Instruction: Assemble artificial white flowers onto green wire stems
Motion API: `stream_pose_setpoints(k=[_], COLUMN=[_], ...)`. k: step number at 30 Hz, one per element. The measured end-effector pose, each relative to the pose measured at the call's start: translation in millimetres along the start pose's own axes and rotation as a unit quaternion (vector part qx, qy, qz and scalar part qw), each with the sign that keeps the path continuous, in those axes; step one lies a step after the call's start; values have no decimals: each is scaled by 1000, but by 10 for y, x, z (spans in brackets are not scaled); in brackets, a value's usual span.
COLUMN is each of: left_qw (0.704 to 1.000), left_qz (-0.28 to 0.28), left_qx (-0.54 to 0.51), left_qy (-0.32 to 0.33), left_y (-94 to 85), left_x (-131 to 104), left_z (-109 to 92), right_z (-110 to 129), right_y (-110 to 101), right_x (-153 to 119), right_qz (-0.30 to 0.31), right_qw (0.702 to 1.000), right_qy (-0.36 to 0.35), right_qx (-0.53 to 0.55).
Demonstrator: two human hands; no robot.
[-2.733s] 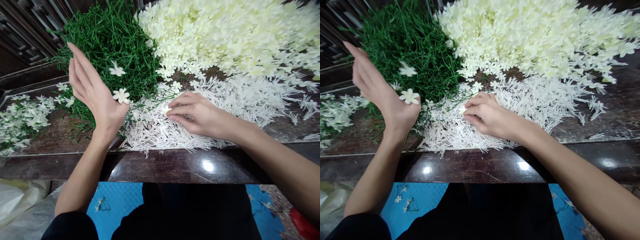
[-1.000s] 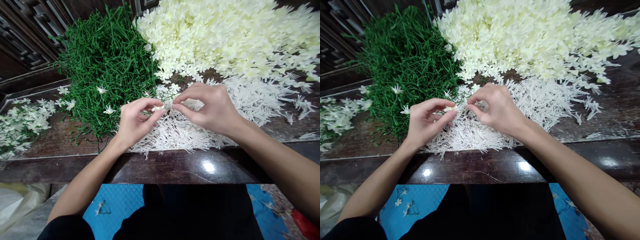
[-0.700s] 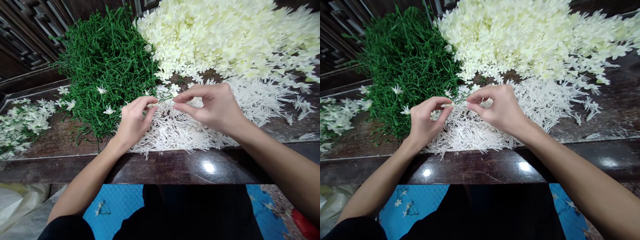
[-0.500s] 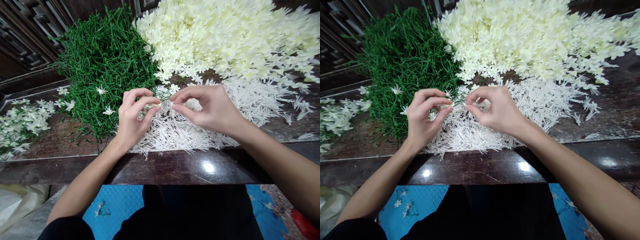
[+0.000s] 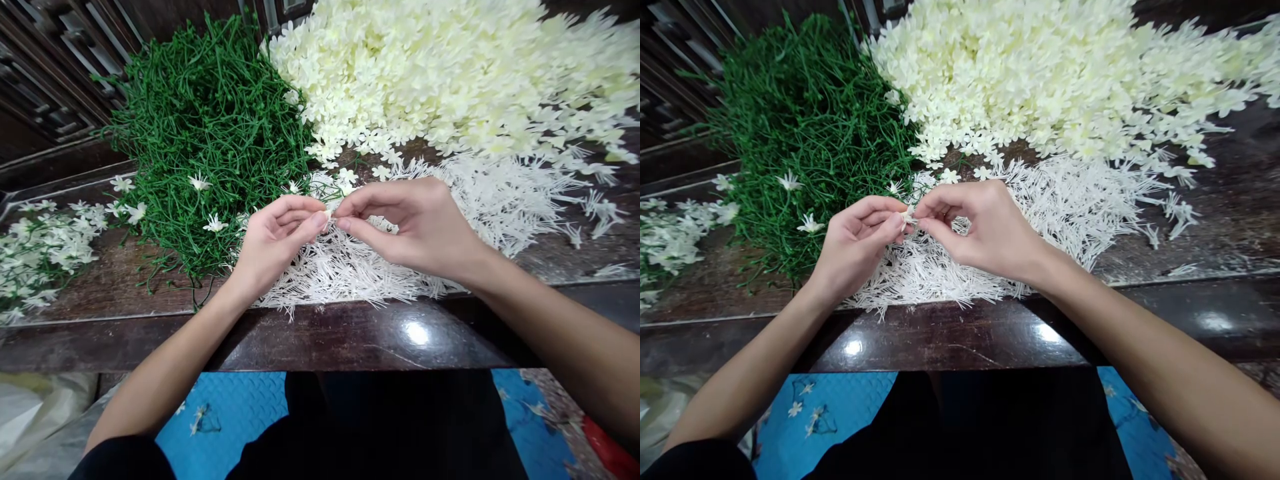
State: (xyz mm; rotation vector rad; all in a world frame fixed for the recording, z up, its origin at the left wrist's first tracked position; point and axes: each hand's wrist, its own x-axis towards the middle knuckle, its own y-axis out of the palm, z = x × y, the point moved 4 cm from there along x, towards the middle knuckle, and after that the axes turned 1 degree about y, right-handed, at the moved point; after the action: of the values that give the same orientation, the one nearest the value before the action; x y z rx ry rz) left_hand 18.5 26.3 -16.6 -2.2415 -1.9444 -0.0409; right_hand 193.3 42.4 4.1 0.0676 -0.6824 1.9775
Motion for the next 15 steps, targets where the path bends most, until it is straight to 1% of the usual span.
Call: stream_pose_setpoints(k=[3,6,12,15], left_qw=[1000,999,1000,999], left_qz=[9,15,5,10], left_qx=[-28,-43,-5,5], left_qy=[-6,1,22,30], left_y=[12,10,-1,9], left_x=[-2,2,-5,-14], left_z=[9,29,35,-6], right_z=[1,0,31,36], right_y=[-6,-13,-11,4], right_x=[-14,-19,-18,-20], right_qz=[-23,-33,-36,-25], right_qw=[1000,999,998,999], right_qy=[-3,-4,-39,-29], right_qx=[2,-5,24,33])
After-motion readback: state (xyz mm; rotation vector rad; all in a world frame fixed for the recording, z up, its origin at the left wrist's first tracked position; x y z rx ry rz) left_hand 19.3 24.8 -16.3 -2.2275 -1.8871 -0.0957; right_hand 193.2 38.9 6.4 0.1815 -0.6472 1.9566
